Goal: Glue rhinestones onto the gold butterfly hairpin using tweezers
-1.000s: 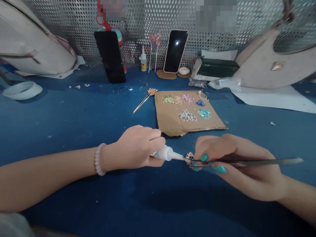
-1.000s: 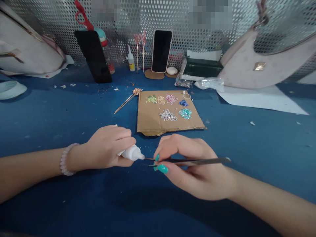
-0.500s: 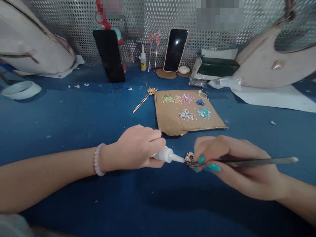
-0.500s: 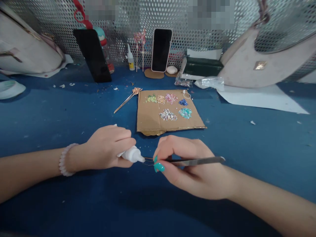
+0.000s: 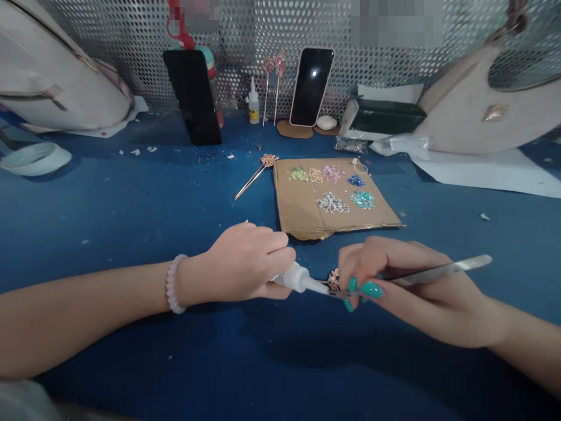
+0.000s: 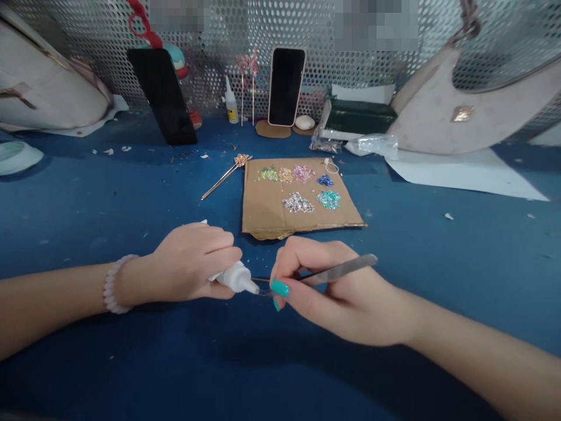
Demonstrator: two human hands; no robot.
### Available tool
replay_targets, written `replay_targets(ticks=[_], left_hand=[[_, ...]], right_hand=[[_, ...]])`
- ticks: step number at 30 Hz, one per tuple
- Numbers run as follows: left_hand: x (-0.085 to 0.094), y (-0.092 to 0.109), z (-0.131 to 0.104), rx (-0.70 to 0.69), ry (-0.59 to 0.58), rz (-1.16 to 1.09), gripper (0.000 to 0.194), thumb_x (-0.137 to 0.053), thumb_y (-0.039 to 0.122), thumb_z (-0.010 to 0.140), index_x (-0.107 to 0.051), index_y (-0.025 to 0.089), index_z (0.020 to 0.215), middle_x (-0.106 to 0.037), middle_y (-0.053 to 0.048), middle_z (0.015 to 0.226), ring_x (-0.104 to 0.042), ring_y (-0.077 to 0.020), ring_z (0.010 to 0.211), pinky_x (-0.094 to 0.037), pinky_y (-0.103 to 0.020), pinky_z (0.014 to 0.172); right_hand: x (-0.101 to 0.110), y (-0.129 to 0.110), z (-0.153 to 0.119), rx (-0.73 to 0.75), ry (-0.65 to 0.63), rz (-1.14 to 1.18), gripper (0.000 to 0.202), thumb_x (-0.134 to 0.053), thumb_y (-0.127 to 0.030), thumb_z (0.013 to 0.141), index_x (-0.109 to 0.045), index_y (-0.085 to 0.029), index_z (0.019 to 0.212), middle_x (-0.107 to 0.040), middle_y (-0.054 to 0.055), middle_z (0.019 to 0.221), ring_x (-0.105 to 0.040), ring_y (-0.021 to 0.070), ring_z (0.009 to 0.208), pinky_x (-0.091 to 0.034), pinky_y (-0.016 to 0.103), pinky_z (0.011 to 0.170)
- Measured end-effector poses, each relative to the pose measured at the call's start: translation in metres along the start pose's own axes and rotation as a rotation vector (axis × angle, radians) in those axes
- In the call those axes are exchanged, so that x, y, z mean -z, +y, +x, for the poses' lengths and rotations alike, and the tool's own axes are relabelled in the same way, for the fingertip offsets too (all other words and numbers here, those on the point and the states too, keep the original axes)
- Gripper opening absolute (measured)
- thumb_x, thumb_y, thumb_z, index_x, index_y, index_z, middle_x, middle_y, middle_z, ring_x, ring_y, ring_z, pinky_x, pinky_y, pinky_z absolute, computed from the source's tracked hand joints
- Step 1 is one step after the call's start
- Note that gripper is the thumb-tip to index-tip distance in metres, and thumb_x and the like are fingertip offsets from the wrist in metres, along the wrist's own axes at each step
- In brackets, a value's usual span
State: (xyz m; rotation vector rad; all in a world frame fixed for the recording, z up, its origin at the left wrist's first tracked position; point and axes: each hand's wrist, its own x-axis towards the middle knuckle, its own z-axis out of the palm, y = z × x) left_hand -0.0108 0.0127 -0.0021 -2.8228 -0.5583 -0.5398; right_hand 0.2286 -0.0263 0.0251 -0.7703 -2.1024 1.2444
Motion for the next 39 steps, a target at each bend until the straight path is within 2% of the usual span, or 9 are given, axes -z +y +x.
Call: replay_targets(ticks=[6, 13, 25, 32, 39], left_hand=[[0.001, 0.0, 0.0, -0.046, -0.043, 0.005, 0.025, -0.059, 0.036, 0.077, -0.045, 0.019, 0.064, -0.046, 0.004, 0.057, -0.043, -0.0124, 0.049, -0.026, -0.028, 0.046], [0.002, -0.002, 0.001, -0.093, -0.04, 0.007, 0.03, -0.068, 0.041, 0.073, -0.05, 0.018, 0.066, -0.05, 0.003, 0.06, -0.044, -0.013, 0.051, -0.026, -0.028, 0.046], [0.0, -0.002, -0.001, -0.103, -0.042, -0.056, 0.032, -0.071, 0.044, 0.07, -0.055, 0.017, 0.068, -0.051, 0.003, 0.062, -0.044, -0.0125, 0.051, -0.025, -0.029, 0.044], [0.001, -0.002, 0.001, -0.093, -0.05, -0.067, 0.025, -0.062, 0.038, 0.077, -0.051, 0.017, 0.068, -0.049, 0.002, 0.061, -0.045, -0.0122, 0.052, -0.024, -0.028, 0.045], [0.0, -0.002, -0.001, -0.061, -0.023, -0.03, 0.021, -0.053, 0.033, 0.077, -0.052, 0.018, 0.063, -0.047, 0.002, 0.057, -0.043, -0.0134, 0.049, -0.024, -0.029, 0.045]], right_hand=[[0.002, 0.003, 0.002, -0.155, -0.106, 0.265, 0.014, -0.047, -0.027, 0.093, -0.053, -0.019, 0.084, -0.062, 0.004, 0.076, -0.058, 0.0146, 0.072, -0.047, 0.032, 0.064], [-0.004, 0.011, 0.01, -0.284, -0.096, 0.554, 0.023, -0.054, -0.035, 0.09, -0.049, -0.017, 0.076, -0.064, 0.003, 0.067, -0.056, 0.0087, 0.06, -0.039, 0.02, 0.05], [-0.017, 0.02, 0.014, -0.315, -0.096, 0.864, 0.027, -0.06, -0.034, 0.087, -0.048, -0.016, 0.071, -0.065, 0.001, 0.061, -0.053, 0.0063, 0.05, -0.031, 0.02, 0.045], [-0.02, 0.019, 0.014, -0.28, -0.117, 0.933, 0.027, -0.06, -0.034, 0.087, -0.047, -0.017, 0.071, -0.063, 0.0, 0.057, -0.052, 0.0066, 0.05, -0.032, 0.019, 0.045], [-0.018, 0.017, 0.013, -0.269, -0.119, 0.985, 0.026, -0.06, -0.032, 0.087, -0.046, -0.016, 0.072, -0.064, 0.001, 0.062, -0.053, 0.0064, 0.05, -0.031, 0.018, 0.044]])
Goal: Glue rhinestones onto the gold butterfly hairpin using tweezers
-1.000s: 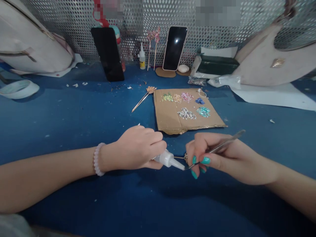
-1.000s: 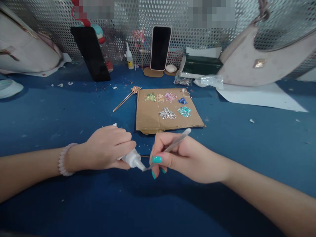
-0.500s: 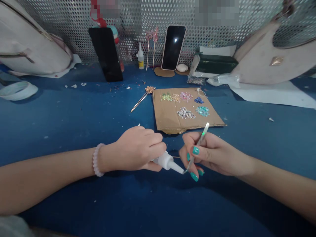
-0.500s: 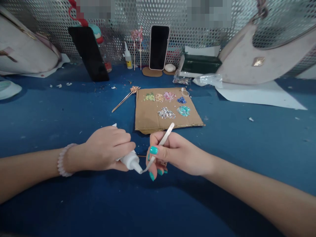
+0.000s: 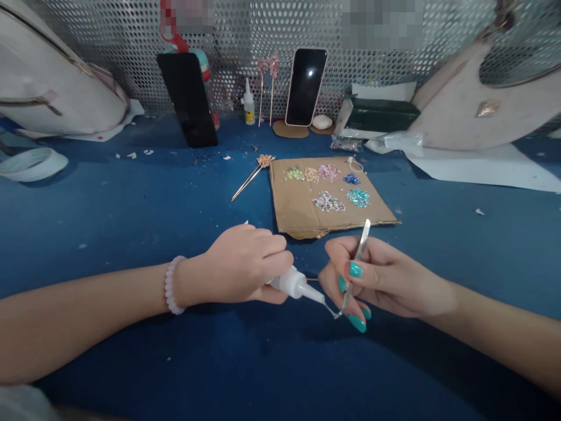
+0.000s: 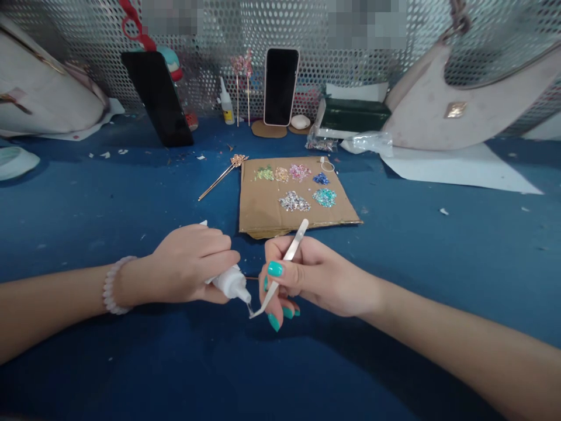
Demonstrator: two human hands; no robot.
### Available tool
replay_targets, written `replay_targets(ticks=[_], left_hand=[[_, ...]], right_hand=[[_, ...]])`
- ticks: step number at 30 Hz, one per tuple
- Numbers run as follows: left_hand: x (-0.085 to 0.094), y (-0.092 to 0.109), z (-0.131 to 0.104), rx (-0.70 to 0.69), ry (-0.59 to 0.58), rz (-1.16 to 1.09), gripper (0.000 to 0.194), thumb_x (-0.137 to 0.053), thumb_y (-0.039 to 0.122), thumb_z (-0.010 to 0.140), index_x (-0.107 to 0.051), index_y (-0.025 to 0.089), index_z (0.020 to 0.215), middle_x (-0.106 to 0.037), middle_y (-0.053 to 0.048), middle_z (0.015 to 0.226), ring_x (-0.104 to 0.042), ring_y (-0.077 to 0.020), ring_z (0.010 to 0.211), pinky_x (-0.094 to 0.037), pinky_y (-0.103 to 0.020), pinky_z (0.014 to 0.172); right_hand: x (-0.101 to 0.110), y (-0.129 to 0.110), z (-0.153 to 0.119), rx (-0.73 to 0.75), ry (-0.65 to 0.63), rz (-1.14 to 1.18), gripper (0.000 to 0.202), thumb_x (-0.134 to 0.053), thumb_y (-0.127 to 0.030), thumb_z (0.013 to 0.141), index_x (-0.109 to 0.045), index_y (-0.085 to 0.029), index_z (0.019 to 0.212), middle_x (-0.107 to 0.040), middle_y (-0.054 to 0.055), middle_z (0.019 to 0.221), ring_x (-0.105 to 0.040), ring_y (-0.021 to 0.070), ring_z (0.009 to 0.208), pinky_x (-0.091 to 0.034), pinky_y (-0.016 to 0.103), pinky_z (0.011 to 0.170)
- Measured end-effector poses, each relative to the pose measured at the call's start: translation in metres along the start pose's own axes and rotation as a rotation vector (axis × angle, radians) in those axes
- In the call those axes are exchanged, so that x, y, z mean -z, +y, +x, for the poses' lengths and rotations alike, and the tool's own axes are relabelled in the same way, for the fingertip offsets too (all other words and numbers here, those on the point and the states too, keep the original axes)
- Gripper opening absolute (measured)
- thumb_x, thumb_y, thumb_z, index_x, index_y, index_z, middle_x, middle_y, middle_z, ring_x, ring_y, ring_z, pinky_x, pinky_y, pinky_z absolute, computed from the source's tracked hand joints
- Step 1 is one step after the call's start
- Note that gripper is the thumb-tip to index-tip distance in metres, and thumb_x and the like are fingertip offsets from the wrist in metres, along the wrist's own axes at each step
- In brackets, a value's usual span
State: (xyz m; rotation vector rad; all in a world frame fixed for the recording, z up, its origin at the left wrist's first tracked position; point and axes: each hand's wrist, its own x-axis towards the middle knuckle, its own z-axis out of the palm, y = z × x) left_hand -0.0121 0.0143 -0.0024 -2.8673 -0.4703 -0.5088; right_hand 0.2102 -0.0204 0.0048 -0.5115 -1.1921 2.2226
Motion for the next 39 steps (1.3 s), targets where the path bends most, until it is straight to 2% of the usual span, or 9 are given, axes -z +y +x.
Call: replay_targets(ticks=[6, 13, 20, 27, 33, 39], left_hand=[[-0.001, 0.0, 0.0, 0.081, 0.024, -0.105, 0.021, -0.047, 0.03, 0.082, -0.054, 0.017, 0.067, -0.049, 0.001, 0.06, -0.044, -0.0133, 0.052, -0.025, -0.028, 0.047], [-0.004, -0.003, 0.001, 0.192, 0.025, -0.266, 0.024, -0.048, 0.035, 0.087, -0.055, 0.016, 0.076, -0.053, 0.001, 0.066, -0.049, -0.0116, 0.056, -0.033, -0.024, 0.048], [-0.007, -0.008, 0.001, 0.33, -0.016, -0.377, 0.029, -0.046, 0.041, 0.09, -0.056, 0.014, 0.091, -0.056, -0.003, 0.079, -0.053, -0.0128, 0.063, -0.039, -0.022, 0.053], [-0.003, -0.011, -0.003, 0.393, -0.066, -0.467, 0.038, -0.056, 0.046, 0.082, -0.055, 0.014, 0.102, -0.057, -0.005, 0.088, -0.056, -0.0163, 0.073, -0.044, -0.025, 0.06], [0.0, -0.011, -0.002, 0.43, -0.099, -0.543, 0.032, -0.056, 0.043, 0.082, -0.057, 0.015, 0.098, -0.057, -0.005, 0.088, -0.056, -0.017, 0.077, -0.045, -0.027, 0.065], [0.005, -0.008, 0.002, 0.505, -0.164, -0.61, 0.024, -0.056, 0.034, 0.08, -0.059, 0.016, 0.095, -0.057, -0.005, 0.088, -0.054, -0.0171, 0.077, -0.043, -0.029, 0.07]], right_hand=[[-0.001, -0.004, -0.004, 0.036, 0.012, -0.003, 0.025, -0.058, -0.032, 0.088, -0.046, -0.017, 0.072, -0.063, 0.0, 0.059, -0.052, 0.0067, 0.05, -0.03, 0.019, 0.045], [0.002, -0.013, -0.006, 0.072, 0.106, -0.023, 0.024, -0.061, -0.032, 0.086, -0.048, -0.018, 0.073, -0.061, -0.001, 0.058, -0.052, 0.0086, 0.051, -0.029, 0.022, 0.046], [0.005, -0.014, -0.006, 0.114, 0.207, -0.03, 0.019, -0.06, -0.033, 0.087, -0.05, -0.018, 0.078, -0.065, 0.0, 0.068, -0.057, 0.0077, 0.059, -0.041, 0.019, 0.054], [0.005, -0.014, -0.005, 0.14, 0.222, -0.048, 0.017, -0.061, -0.033, 0.087, -0.057, -0.018, 0.081, -0.067, 0.0, 0.071, -0.06, 0.0056, 0.062, -0.044, 0.015, 0.056], [0.002, -0.013, -0.003, 0.16, 0.246, -0.05, 0.018, -0.064, -0.034, 0.083, -0.059, -0.018, 0.08, -0.059, -0.004, 0.059, -0.061, 0.0075, 0.063, -0.044, 0.016, 0.054], [0.003, -0.012, -0.003, 0.152, 0.287, -0.064, 0.019, -0.066, -0.035, 0.082, -0.057, -0.018, 0.077, -0.058, -0.004, 0.057, -0.061, 0.0096, 0.061, -0.043, 0.019, 0.054]])
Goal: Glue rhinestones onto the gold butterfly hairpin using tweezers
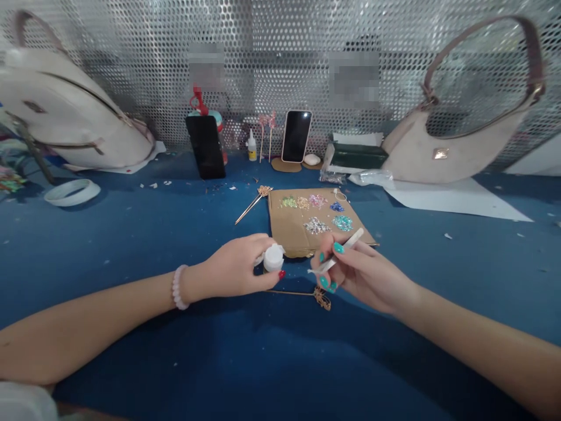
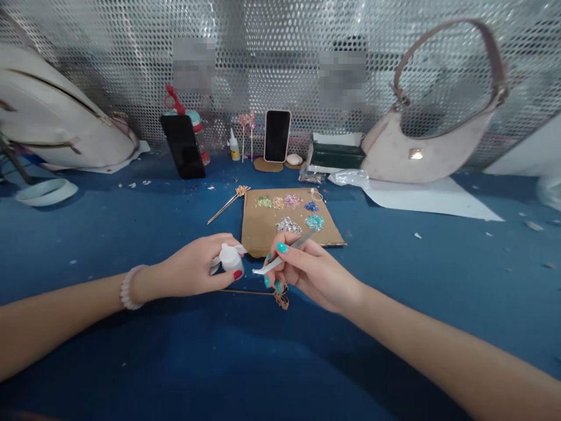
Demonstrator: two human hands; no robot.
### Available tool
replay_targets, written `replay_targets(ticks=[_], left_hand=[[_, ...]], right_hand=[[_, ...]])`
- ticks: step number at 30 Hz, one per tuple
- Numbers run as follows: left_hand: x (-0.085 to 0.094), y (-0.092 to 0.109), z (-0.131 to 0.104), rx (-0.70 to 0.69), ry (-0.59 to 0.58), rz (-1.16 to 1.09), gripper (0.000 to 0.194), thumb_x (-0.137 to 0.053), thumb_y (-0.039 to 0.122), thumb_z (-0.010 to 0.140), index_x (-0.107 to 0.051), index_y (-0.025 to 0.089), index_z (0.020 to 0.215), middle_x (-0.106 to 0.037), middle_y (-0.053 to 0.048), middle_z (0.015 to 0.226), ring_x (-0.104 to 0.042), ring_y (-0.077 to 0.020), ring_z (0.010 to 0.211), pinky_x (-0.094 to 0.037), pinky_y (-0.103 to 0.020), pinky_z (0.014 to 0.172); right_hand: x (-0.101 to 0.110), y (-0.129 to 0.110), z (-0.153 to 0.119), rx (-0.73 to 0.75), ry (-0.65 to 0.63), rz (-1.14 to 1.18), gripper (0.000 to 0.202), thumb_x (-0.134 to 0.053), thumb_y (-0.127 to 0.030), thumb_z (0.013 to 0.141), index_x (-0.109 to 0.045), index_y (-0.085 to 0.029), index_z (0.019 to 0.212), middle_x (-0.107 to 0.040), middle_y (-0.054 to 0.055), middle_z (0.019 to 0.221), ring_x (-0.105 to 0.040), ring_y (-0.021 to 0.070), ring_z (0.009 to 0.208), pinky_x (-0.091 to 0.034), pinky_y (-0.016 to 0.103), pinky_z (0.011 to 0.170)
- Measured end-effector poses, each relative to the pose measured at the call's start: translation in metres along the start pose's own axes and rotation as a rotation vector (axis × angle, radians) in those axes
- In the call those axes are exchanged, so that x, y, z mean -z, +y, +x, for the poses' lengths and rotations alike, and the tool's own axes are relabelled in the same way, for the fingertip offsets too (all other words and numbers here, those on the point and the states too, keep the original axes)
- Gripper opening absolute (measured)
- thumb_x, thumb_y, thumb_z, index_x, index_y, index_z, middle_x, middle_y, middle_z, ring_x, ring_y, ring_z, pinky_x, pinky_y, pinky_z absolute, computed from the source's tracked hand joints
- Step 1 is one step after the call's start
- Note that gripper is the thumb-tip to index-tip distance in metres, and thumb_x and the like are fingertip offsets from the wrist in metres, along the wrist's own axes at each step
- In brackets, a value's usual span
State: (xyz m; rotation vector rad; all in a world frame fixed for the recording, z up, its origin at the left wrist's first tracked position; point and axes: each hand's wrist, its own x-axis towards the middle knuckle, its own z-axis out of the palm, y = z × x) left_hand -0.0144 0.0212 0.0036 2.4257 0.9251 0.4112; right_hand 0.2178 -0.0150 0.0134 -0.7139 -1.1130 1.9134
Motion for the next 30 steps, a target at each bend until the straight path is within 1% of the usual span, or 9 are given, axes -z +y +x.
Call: replay_targets(ticks=[4, 9, 11, 15, 18, 21, 24, 26, 30], left_hand=[[0.006, 0.004, 0.001, 0.068, -0.044, -0.07, 0.031, -0.058, 0.037, 0.079, -0.058, 0.016, 0.102, -0.057, -0.005, 0.09, -0.053, -0.0181, 0.078, -0.042, -0.03, 0.071], [0.017, 0.008, 0.0, 0.179, -0.121, -0.241, 0.057, -0.067, 0.041, 0.073, -0.048, 0.02, 0.122, -0.054, -0.006, 0.113, -0.053, -0.0202, 0.095, -0.042, -0.03, 0.081], [0.023, 0.008, -0.002, 0.242, -0.15, -0.322, 0.06, -0.068, 0.038, 0.071, -0.045, 0.022, 0.124, -0.055, -0.005, 0.11, -0.054, -0.0184, 0.09, -0.042, -0.027, 0.076], [0.033, 0.001, -0.016, 0.424, -0.105, -0.497, 0.048, -0.059, 0.026, 0.072, -0.043, 0.019, 0.116, -0.053, 0.0, 0.087, -0.049, -0.0133, 0.068, -0.038, -0.023, 0.059], [0.037, 0.0, -0.037, 0.534, 0.017, -0.659, 0.035, -0.048, 0.022, 0.07, -0.041, 0.018, 0.104, -0.046, 0.002, 0.077, -0.044, -0.0111, 0.065, -0.036, -0.022, 0.058], [0.036, 0.009, -0.06, 0.629, 0.079, -0.796, 0.028, -0.042, 0.021, 0.071, -0.044, 0.016, 0.098, -0.047, 0.001, 0.075, -0.043, -0.0098, 0.061, -0.037, -0.022, 0.057], [0.032, 0.025, -0.075, 0.717, 0.088, -0.896, 0.025, -0.044, 0.026, 0.081, -0.05, 0.014, 0.101, -0.052, -0.002, 0.078, -0.047, -0.01, 0.062, -0.038, -0.021, 0.055], [0.028, 0.036, -0.08, 0.777, 0.097, -1.057, 0.021, -0.05, 0.028, 0.083, -0.054, 0.014, 0.098, -0.056, -0.002, 0.078, -0.049, -0.0096, 0.062, -0.038, -0.02, 0.053], [0.017, 0.05, -0.079, 0.739, -0.012, -1.185, 0.022, -0.055, 0.033, 0.086, -0.061, 0.012, 0.092, -0.062, -0.005, 0.081, -0.054, -0.01, 0.064, -0.043, -0.019, 0.057]], right_hand=[[0.0, 0.001, 0.001, -0.001, 0.017, -0.017, 0.019, -0.064, -0.034, 0.082, -0.055, -0.018, 0.076, -0.057, -0.004, 0.057, -0.06, 0.0089, 0.059, -0.041, 0.019, 0.053], [0.001, 0.002, 0.001, -0.016, 0.034, -0.05, 0.018, -0.063, -0.033, 0.083, -0.054, -0.018, 0.077, -0.058, -0.004, 0.059, -0.06, 0.0086, 0.058, -0.039, 0.019, 0.052], [0.002, 0.002, 0.001, -0.021, 0.044, -0.063, 0.019, -0.064, -0.033, 0.082, -0.053, -0.018, 0.077, -0.058, -0.003, 0.061, -0.059, 0.0086, 0.058, -0.039, 0.019, 0.052], [0.001, 0.003, 0.001, -0.028, 0.052, -0.087, 0.023, -0.065, -0.037, 0.081, -0.052, -0.018, 0.075, -0.059, -0.003, 0.064, -0.058, 0.0084, 0.058, -0.039, 0.02, 0.052], [-0.002, 0.004, 0.001, -0.03, 0.052, -0.113, 0.025, -0.065, -0.037, 0.081, -0.052, -0.018, 0.073, -0.059, -0.002, 0.064, -0.057, 0.008, 0.057, -0.038, 0.02, 0.052], [-0.005, 0.006, 0.001, -0.013, 0.056, -0.141, 0.026, -0.066, -0.038, 0.08, -0.052, -0.019, 0.071, -0.057, -0.003, 0.062, -0.057, 0.0083, 0.058, -0.038, 0.02, 0.052], [-0.007, 0.007, -0.001, 0.001, 0.046, -0.178, 0.026, -0.065, -0.04, 0.081, -0.052, -0.019, 0.071, -0.057, -0.003, 0.06, -0.057, 0.009, 0.057, -0.039, 0.021, 0.052], [-0.009, 0.008, -0.003, 0.005, 0.024, -0.204, 0.027, -0.064, -0.041, 0.081, -0.052, -0.019, 0.072, -0.059, -0.002, 0.061, -0.057, 0.0102, 0.056, -0.039, 0.022, 0.05], [-0.019, 0.011, -0.009, 0.043, -0.017, -0.247, 0.025, -0.062, -0.039, 0.084, -0.053, -0.018, 0.074, -0.062, 0.0, 0.066, -0.056, 0.0102, 0.056, -0.039, 0.023, 0.051]])
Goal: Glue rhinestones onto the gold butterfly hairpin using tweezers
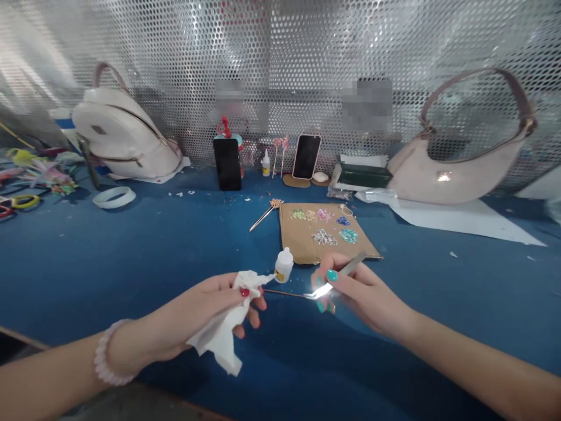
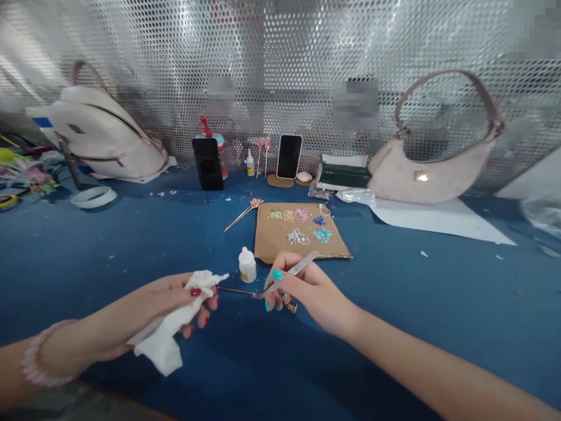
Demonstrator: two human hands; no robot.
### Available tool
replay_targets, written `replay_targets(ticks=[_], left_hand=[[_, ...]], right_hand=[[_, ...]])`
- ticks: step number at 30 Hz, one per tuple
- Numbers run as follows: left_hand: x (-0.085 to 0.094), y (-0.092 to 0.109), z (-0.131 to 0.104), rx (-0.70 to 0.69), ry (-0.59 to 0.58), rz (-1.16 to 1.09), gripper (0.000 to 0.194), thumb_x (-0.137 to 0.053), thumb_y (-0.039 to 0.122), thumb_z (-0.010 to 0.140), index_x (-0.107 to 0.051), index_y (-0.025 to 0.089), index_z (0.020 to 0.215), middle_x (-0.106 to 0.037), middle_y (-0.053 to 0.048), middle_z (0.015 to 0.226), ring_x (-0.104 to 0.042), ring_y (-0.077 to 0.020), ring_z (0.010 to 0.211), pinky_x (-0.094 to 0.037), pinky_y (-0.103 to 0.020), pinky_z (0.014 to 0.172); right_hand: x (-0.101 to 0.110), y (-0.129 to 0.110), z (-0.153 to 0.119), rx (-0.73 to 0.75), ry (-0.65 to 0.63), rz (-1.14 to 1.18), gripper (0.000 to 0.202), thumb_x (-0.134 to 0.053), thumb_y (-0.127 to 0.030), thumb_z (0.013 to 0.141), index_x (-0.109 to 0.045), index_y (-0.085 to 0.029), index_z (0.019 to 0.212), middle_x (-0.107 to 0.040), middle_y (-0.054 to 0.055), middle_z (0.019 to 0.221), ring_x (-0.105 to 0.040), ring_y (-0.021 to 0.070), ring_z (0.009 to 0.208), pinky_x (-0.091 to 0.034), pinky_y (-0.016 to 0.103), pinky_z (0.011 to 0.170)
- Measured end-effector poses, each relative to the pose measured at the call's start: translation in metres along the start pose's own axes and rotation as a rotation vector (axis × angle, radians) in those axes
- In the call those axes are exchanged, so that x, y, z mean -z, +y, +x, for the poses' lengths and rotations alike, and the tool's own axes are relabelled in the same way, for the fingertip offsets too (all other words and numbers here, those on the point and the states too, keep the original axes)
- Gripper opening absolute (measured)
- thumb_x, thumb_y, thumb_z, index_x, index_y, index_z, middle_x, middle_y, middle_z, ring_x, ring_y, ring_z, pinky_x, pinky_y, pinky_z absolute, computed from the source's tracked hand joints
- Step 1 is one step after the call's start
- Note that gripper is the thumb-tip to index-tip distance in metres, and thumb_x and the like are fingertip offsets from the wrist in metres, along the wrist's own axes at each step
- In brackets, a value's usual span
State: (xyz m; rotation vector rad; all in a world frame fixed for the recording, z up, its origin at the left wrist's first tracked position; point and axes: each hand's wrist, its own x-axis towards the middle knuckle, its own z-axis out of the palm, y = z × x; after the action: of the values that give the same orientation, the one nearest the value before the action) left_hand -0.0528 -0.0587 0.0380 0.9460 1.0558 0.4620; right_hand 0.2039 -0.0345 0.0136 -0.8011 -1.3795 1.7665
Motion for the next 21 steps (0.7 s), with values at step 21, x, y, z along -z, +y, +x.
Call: replay_targets(ticks=[21], left_hand=[[-0.035, -0.01, 0.039, 0.009, -0.517, 0.153, 0.017, -0.048, 0.019, 0.086, -0.056, 0.018, 0.101, -0.063, -0.005, 0.095, -0.057, -0.0044, 0.052, -0.038, -0.01, 0.04]], right_hand=[[-0.006, 0.002, -0.017, -0.05, -0.286, -0.091, 0.029, -0.05, -0.043, 0.09, -0.055, -0.015, 0.085, -0.053, 0.002, 0.073, -0.051, 0.0114, 0.066, -0.038, 0.027, 0.062]])
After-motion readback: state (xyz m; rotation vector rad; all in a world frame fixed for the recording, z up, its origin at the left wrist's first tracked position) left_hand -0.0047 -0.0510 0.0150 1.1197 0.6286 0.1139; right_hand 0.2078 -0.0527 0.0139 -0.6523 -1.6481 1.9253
